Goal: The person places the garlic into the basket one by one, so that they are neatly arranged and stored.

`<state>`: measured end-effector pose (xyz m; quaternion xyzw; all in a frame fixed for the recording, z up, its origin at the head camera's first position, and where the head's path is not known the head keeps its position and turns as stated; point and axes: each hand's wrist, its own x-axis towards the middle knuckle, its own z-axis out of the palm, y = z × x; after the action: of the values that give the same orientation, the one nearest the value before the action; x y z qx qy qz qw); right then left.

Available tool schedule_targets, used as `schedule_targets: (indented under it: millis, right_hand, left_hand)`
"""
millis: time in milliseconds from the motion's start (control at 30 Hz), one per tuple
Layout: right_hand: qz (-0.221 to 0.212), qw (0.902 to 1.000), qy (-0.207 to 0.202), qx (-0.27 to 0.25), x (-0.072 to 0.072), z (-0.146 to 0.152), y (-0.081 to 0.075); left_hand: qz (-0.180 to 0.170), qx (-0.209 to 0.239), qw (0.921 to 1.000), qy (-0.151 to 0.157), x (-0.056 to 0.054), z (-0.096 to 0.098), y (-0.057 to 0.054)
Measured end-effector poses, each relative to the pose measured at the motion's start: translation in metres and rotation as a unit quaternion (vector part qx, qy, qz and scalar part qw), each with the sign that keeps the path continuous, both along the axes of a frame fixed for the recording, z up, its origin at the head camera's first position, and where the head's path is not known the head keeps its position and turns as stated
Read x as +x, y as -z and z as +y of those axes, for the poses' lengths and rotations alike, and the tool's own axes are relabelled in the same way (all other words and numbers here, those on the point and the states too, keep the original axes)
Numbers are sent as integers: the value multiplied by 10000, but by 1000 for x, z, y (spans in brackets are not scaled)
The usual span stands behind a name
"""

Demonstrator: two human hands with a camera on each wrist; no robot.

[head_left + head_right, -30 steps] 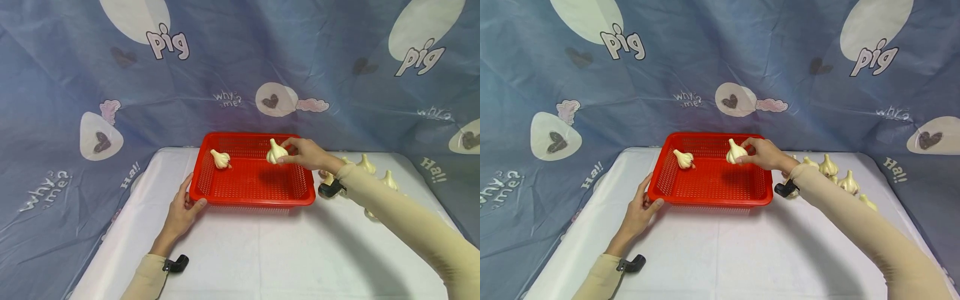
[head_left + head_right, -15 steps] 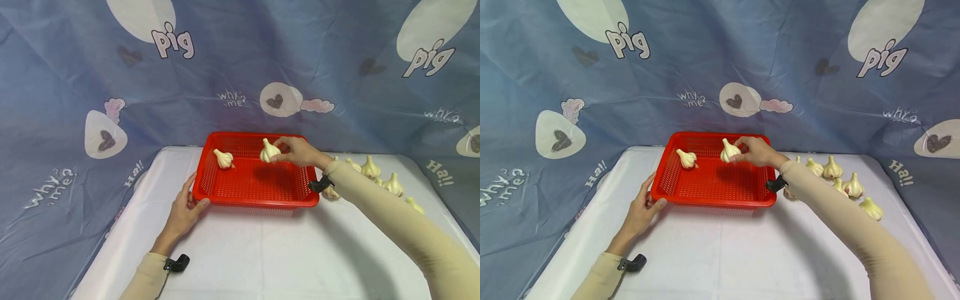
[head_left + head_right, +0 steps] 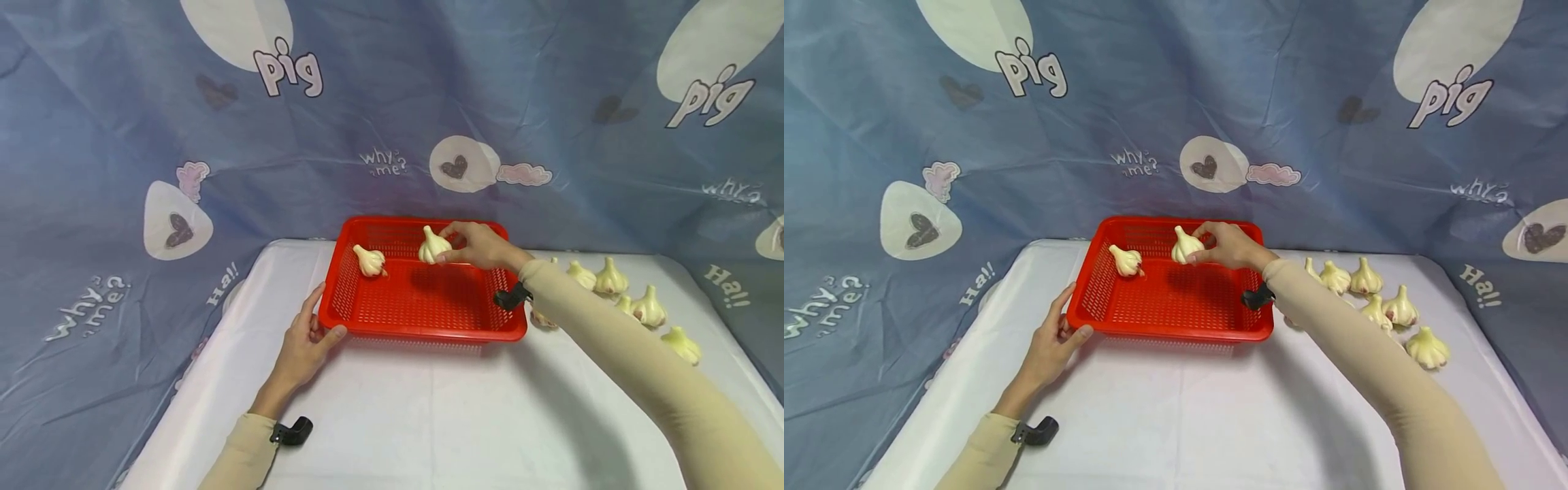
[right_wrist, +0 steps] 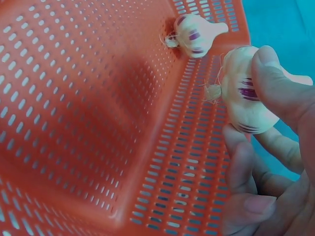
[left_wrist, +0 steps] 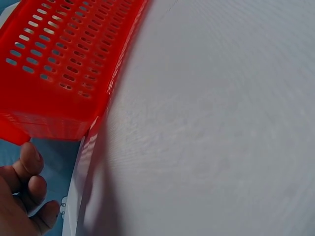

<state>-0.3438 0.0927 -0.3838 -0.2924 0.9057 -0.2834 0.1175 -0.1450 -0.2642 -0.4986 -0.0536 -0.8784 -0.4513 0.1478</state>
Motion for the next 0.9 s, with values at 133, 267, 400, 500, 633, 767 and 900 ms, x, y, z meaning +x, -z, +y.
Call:
schedule_targets:
  millis: [133, 267, 400, 500, 633, 767, 900]
  right_hand:
    - [-116, 9999, 7, -21, -4, -2, 4]
    - [-205, 9998, 38, -40, -9, -4, 7]
    - [-209, 9998, -7, -54, -13, -7, 10]
    - [-258, 9996, -18, -74, -16, -10, 13]
    - [-289, 9995, -29, -87, -18, -14, 16]
    - [-320, 9994, -66, -55, -20, -18, 18]
    - [-393, 9992, -116, -17, -23, -21, 21]
  left_hand:
    - [-22, -58, 10000, -23, 0, 0, -1]
    - [-28, -53, 10000, -19, 0, 0, -1]
    - [-35, -36, 10000, -42, 0, 0, -2]
    - [-47, -23, 10000, -38, 0, 0, -2]
    - [-90, -21, 10000, -30, 1, 1, -2]
    - [-153, -54, 9998, -64, 1, 0, -3]
    - [-146, -60, 9999, -69, 1, 0, -3]
